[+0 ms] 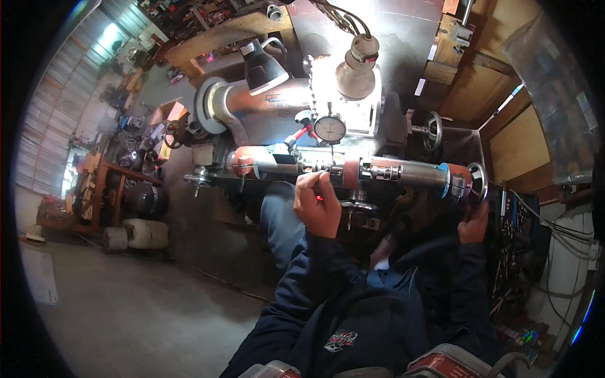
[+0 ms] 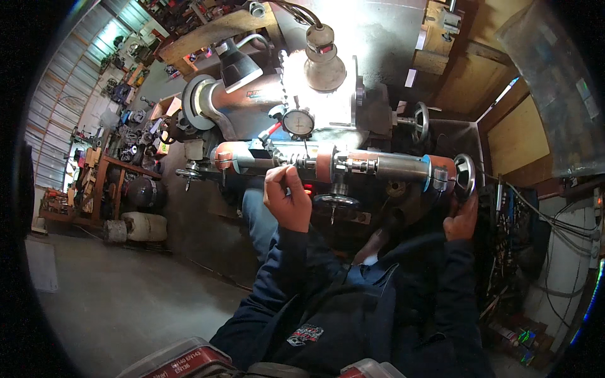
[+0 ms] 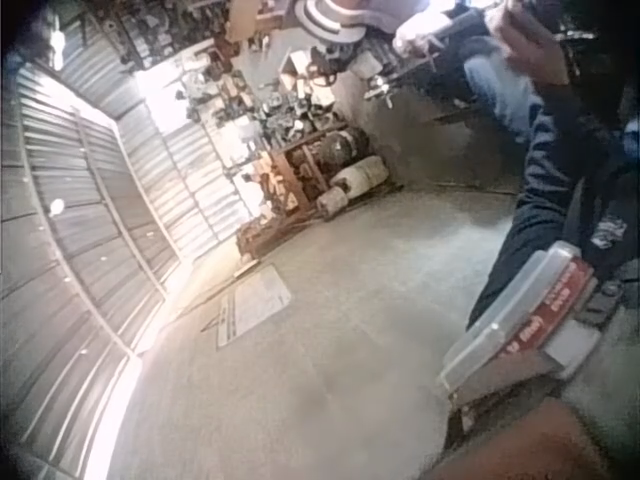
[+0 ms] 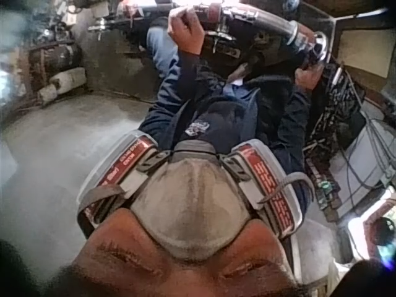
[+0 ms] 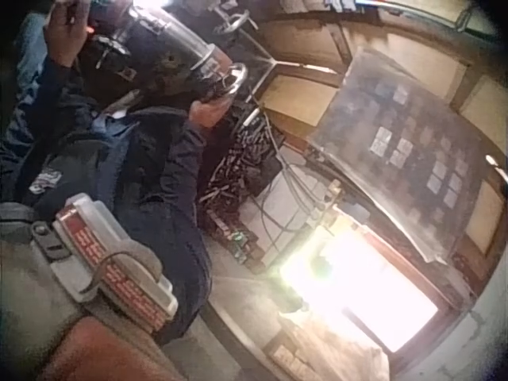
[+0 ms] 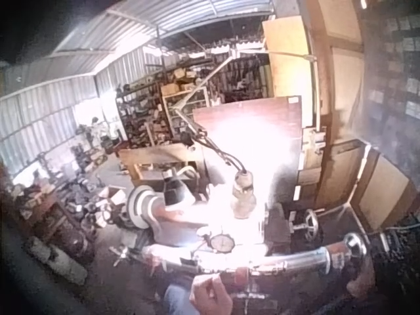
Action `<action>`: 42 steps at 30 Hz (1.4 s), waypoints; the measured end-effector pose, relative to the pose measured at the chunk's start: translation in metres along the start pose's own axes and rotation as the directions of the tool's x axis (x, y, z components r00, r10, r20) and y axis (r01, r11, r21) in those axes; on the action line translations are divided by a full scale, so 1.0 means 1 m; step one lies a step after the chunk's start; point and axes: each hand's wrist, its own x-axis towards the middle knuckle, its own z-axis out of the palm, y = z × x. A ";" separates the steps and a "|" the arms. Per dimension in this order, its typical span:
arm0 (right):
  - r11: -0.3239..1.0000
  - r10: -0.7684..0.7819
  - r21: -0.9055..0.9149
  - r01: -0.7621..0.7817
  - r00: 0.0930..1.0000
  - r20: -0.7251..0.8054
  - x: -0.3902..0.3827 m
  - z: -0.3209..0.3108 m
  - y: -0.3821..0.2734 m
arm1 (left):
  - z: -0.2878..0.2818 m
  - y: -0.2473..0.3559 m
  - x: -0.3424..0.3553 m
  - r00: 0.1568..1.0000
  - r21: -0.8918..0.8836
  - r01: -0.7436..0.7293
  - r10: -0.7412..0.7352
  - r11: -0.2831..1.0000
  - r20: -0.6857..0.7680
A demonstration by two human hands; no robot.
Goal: Use a dial indicator to measure the runout and alignment of a cylindrical metal part on a workshop lathe.
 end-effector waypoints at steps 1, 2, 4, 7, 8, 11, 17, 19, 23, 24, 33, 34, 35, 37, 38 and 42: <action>1.000 0.000 -0.004 0.000 1.000 -0.002 0.004 -0.005 -0.004 | -0.002 -0.003 0.001 1.000 -0.004 0.001 -0.001 1.000 0.001; 0.983 -0.088 -0.165 0.076 0.994 -0.066 0.009 -0.009 -0.010 | -0.004 -0.006 0.003 1.000 0.039 0.003 -0.004 0.999 0.017; 0.953 -0.207 -0.254 0.166 0.968 -0.142 0.033 -0.019 -0.050 | -0.007 -0.015 0.004 0.999 0.096 -0.035 0.033 0.995 0.029; 0.918 -0.154 -0.375 0.128 0.987 -0.039 0.066 -0.022 -0.060 | -0.007 -0.018 0.002 0.998 0.057 0.016 -0.019 0.998 0.058; 0.912 -0.099 -0.405 0.062 0.993 -0.071 0.077 -0.020 -0.067 | -0.005 -0.018 0.002 0.998 0.056 0.016 -0.019 0.998 0.059; 0.845 0.139 -0.533 -0.048 0.981 0.132 0.110 -0.024 -0.076 | -0.004 -0.018 0.000 0.996 0.083 0.024 -0.031 0.996 0.088; 0.786 0.334 -0.612 -0.088 0.893 0.301 0.152 -0.019 -0.071 | 0.004 -0.009 0.001 0.970 -0.013 0.166 -0.161 0.986 0.185; 0.766 0.370 -0.637 -0.083 0.868 0.331 0.156 -0.017 -0.071 | 0.005 -0.012 0.001 0.973 0.000 0.152 -0.150 0.988 0.178; 0.780 0.314 -0.622 -0.065 0.901 0.300 0.147 -0.017 -0.074 | 0.005 -0.015 0.004 0.964 0.037 0.189 -0.192 0.981 0.184; 0.778 0.303 -0.624 -0.069 0.912 0.276 0.144 -0.018 -0.078 | 0.005 -0.015 0.005 0.964 0.038 0.190 -0.193 0.981 0.185; 0.788 0.217 -0.613 -0.067 0.960 0.175 0.127 -0.020 -0.070 | -0.001 -0.008 0.015 0.950 0.164 -0.018 -0.034 0.986 0.312; 0.791 0.203 -0.609 -0.058 0.964 0.171 0.127 -0.019 -0.069 | -0.001 0.002 0.017 0.941 0.240 0.005 -0.086 0.971 0.328; 0.791 0.203 -0.609 -0.058 0.964 0.172 0.126 -0.019 -0.070 | 0.000 0.007 0.017 0.930 0.316 0.027 -0.139 0.948 0.340; 0.784 0.209 -0.617 -0.066 0.964 0.163 0.127 -0.017 -0.076 | 0.002 0.007 0.016 0.933 0.353 0.026 -0.150 0.935 0.328; 0.786 0.206 -0.615 -0.062 0.964 0.168 0.127 -0.016 -0.076 | 0.002 0.006 0.017 0.935 0.387 0.024 -0.158 0.922 0.317; 0.785 0.215 -0.616 -0.062 0.960 0.178 0.128 -0.019 -0.069 | -0.008 -0.004 0.036 0.834 0.209 -0.075 -0.053 0.975 0.549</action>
